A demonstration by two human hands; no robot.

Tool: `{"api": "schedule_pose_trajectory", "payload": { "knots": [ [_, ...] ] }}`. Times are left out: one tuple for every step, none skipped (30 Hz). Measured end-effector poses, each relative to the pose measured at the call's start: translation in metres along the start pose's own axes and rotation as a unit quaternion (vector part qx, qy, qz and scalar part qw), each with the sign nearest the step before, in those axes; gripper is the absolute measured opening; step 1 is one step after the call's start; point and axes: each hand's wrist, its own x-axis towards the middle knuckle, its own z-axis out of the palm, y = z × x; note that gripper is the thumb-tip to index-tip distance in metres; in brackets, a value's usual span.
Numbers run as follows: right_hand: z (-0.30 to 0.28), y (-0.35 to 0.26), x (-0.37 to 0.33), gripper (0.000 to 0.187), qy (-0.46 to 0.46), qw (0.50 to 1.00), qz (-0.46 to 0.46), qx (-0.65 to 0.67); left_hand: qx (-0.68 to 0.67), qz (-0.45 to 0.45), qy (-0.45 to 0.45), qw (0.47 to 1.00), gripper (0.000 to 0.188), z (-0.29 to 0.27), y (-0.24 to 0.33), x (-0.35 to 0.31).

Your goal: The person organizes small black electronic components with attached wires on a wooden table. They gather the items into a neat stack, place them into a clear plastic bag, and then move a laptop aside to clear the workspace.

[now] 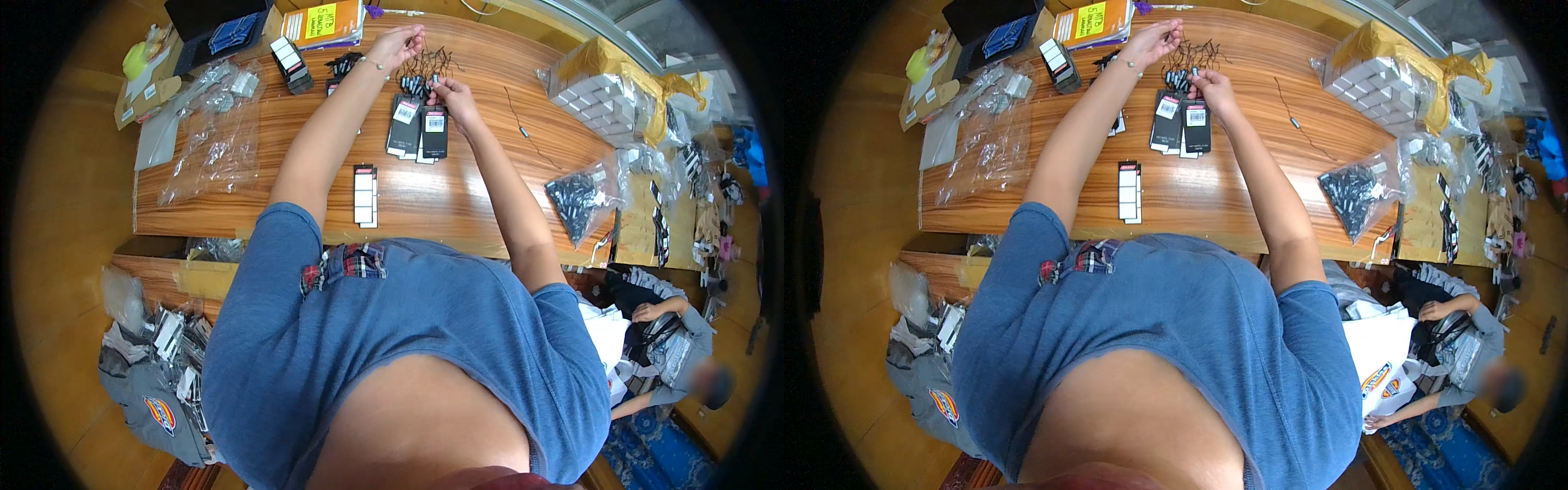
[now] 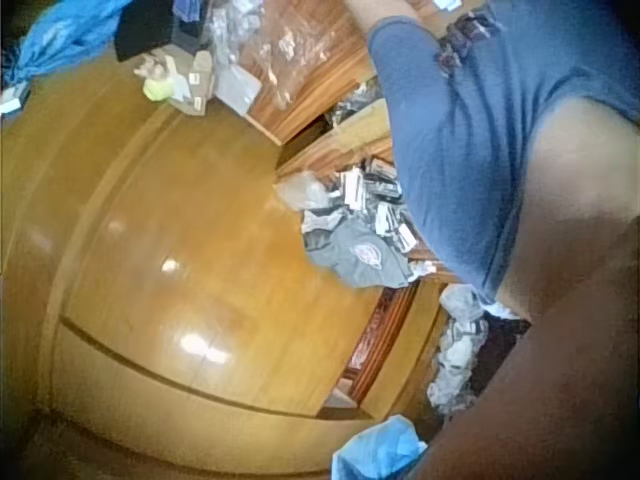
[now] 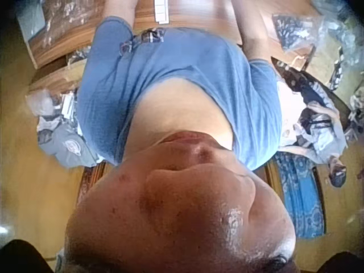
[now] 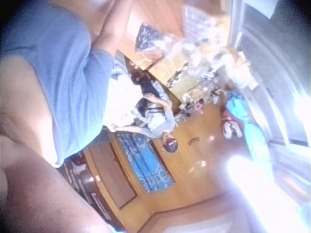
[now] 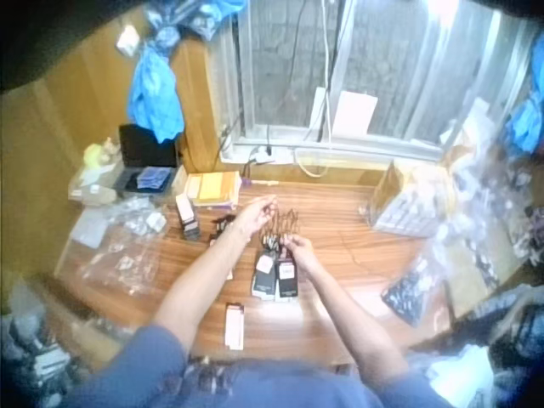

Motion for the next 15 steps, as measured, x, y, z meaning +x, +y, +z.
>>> {"api": "schedule_pose_trajectory", "payload": {
  "knots": [
    [0.000, 0.003, 0.011, 0.013, 0.009, 1.000, 0.006, -0.019, 0.015, 0.000, 0.009, 1.000, 0.021, -0.002, -0.002, 0.009],
    [-0.001, 0.005, 0.020, 0.014, 0.022, 0.999, -0.006, -0.045, 0.029, 0.000, 0.020, 0.999, 0.021, -0.003, -0.002, 0.017],
    [-0.005, 0.012, 0.028, 0.015, 0.027, 0.992, -0.036, -0.114, 0.043, -0.004, 0.032, 0.999, 0.021, -0.002, -0.004, 0.021],
    [-0.009, 0.017, 0.037, 0.016, 0.031, 0.980, -0.067, -0.183, 0.085, -0.004, 0.056, 0.995, 0.024, 0.001, -0.005, 0.024],
    [-0.014, 0.022, 0.045, 0.017, 0.033, 0.963, -0.099, -0.250, 0.100, 0.002, 0.032, 0.994, 0.026, 0.000, -0.005, 0.027],
    [-0.014, 0.027, 0.049, 0.020, 0.038, 0.958, -0.109, -0.263, 0.115, 0.005, 0.013, 0.993, 0.028, -0.002, -0.004, 0.026],
    [-0.016, 0.030, 0.053, 0.020, 0.041, 0.957, -0.096, -0.271, 0.130, 0.009, -0.007, 0.991, 0.030, -0.004, -0.004, 0.024],
    [-0.020, 0.032, 0.056, 0.020, 0.043, 0.956, -0.084, -0.279, 0.229, -0.002, -0.018, 0.973, 0.040, -0.002, -0.005, 0.023],
    [-0.020, 0.031, 0.056, 0.020, 0.044, 0.955, -0.069, -0.286, 0.330, 0.055, 0.008, 0.942, 0.041, -0.007, -0.009, 0.015],
    [-0.022, 0.026, 0.053, 0.023, 0.045, 0.951, -0.051, -0.303, 0.427, 0.111, 0.031, 0.897, 0.043, -0.011, -0.011, 0.009],
    [-0.027, 0.029, 0.050, 0.025, 0.071, 0.941, -0.066, -0.325, 0.518, 0.164, 0.052, 0.838, 0.044, -0.014, -0.014, 0.000],
    [-0.043, 0.034, 0.046, 0.027, 0.111, 0.927, -0.079, -0.349, 0.516, 0.247, 0.086, 0.816, 0.050, -0.006, -0.020, -0.016],
    [-0.049, 0.038, 0.042, 0.030, 0.144, 0.913, -0.094, -0.369, 0.466, 0.256, 0.102, 0.841, 0.051, -0.003, -0.026, -0.037],
    [-0.040, 0.024, 0.021, 0.035, 0.126, 0.910, -0.087, -0.386, 0.416, 0.265, 0.129, 0.860, 0.053, -0.006, -0.032, -0.063],
    [-0.030, 0.002, -0.009, 0.040, 0.107, 0.904, -0.084, -0.404, 0.421, 0.240, 0.152, 0.861, 0.053, -0.014, -0.046, -0.089]
  ]
}}
